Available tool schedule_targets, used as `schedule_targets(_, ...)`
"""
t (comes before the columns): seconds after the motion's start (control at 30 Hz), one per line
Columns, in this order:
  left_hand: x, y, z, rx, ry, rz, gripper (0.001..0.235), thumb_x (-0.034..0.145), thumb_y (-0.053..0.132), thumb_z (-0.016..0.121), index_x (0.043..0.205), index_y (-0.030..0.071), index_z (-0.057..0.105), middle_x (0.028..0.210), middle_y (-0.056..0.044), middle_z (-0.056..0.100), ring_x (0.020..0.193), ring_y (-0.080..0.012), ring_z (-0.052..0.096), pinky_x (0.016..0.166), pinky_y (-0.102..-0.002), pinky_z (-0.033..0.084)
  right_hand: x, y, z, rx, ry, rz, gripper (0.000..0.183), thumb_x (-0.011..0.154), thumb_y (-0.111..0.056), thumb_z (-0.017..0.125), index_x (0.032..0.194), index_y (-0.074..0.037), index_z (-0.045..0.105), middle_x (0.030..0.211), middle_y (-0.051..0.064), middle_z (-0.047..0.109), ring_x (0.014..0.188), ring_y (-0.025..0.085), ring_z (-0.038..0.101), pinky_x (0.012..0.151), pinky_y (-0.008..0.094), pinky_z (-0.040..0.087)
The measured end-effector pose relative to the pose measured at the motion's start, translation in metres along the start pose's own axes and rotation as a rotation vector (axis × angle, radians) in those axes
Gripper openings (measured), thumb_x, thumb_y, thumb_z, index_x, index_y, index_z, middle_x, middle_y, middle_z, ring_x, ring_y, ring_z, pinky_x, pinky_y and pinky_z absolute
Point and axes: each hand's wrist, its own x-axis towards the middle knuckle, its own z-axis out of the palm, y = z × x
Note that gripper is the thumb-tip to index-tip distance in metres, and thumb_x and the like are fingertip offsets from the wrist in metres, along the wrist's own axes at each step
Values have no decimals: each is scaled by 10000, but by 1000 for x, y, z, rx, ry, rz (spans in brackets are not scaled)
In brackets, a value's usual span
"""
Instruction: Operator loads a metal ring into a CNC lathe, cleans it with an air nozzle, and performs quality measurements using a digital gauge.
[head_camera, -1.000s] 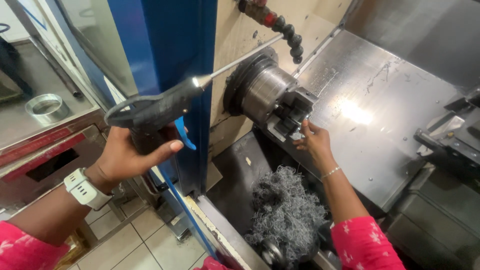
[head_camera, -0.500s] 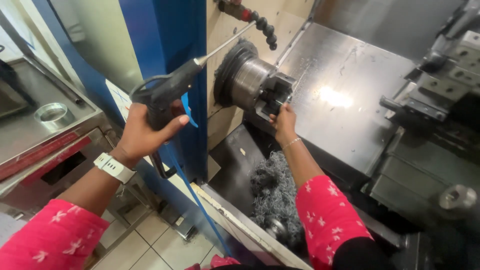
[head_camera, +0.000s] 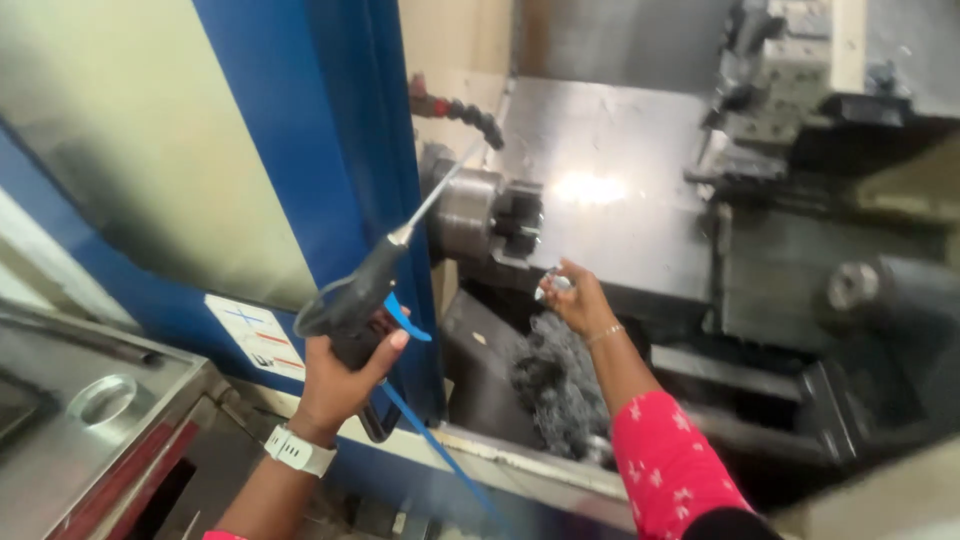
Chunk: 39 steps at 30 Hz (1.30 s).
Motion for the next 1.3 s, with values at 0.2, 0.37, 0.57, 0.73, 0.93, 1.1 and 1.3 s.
schedule_targets(0.2, -8, -16, -5, -84, 75, -165, 302, 836, 87, 790, 1114, 22, 692, 1054, -68, 764, 829, -120, 678, 697, -285, 531, -154, 82, -150, -644, 325, -166, 182, 879, -118, 741, 855, -87, 563, 706, 23, 518, 573, 140, 488, 460, 278, 401)
schedule_targets(0.37, -16, -48, -10, -97, 68, -5, 361, 930, 126, 761, 1240, 38, 600, 1086, -73, 734, 987, -165, 708, 923, -333, 558, -383, -12, -134, -859, 564, -373, 310, 719, 67, 730, 971, -103, 671, 898, 5, 678, 825, 101, 656, 695, 225, 504)
schedule_targets(0.57, 57, -378, -101, 346, -231, -305, 486, 1032, 195, 596, 1490, 53, 521, 958, -165, 653, 817, -272, 622, 772, -427, 528, -563, -130, -150, -969, 908, -831, 715, 665, 228, 669, 1330, -27, 611, 1039, 43, 465, 907, 191, 508, 761, 292, 462)
schedule_targets(0.73, -6, -216, 11, 599, -223, 3, 407, 1032, 109, 527, 1418, -5, 586, 981, -162, 639, 875, -257, 595, 791, -372, 490, -603, -191, -182, -800, 868, -1081, 824, 753, 145, 681, 1523, -42, 452, 1204, 32, 704, 1013, 156, 707, 870, 276, 582)
schedule_targets(0.93, -62, 52, 136, -169, 37, -77, 329, 1030, 133, 675, 1281, -35, 546, 1198, -138, 677, 1093, -191, 651, 1055, -351, 493, -619, -214, -214, -772, 915, -954, 840, 760, 113, 733, 1534, -33, 439, 1080, 137, 727, 888, 180, 700, 752, 299, 548)
schedule_targets(1.1, -117, 101, 190, -489, -35, -175, 543, 896, 119, 640, 1421, 53, 521, 1246, -126, 689, 1181, -189, 666, 1084, -337, 446, -615, -163, -210, -894, 897, -1157, 400, 785, 79, 778, 1142, -49, 653, 975, 34, 730, 842, 135, 677, 687, 256, 532)
schedule_targets(1.3, -269, 120, 248, 174, -562, -605, 450, 680, 411, 890, 1041, 146, 838, 788, -56, 821, 808, -149, 736, 807, -345, 547, -611, -68, -110, -2057, 566, -1226, 303, 664, -13, 744, 937, -135, 696, 904, 73, 708, 841, 267, 675, 709, 396, 537)
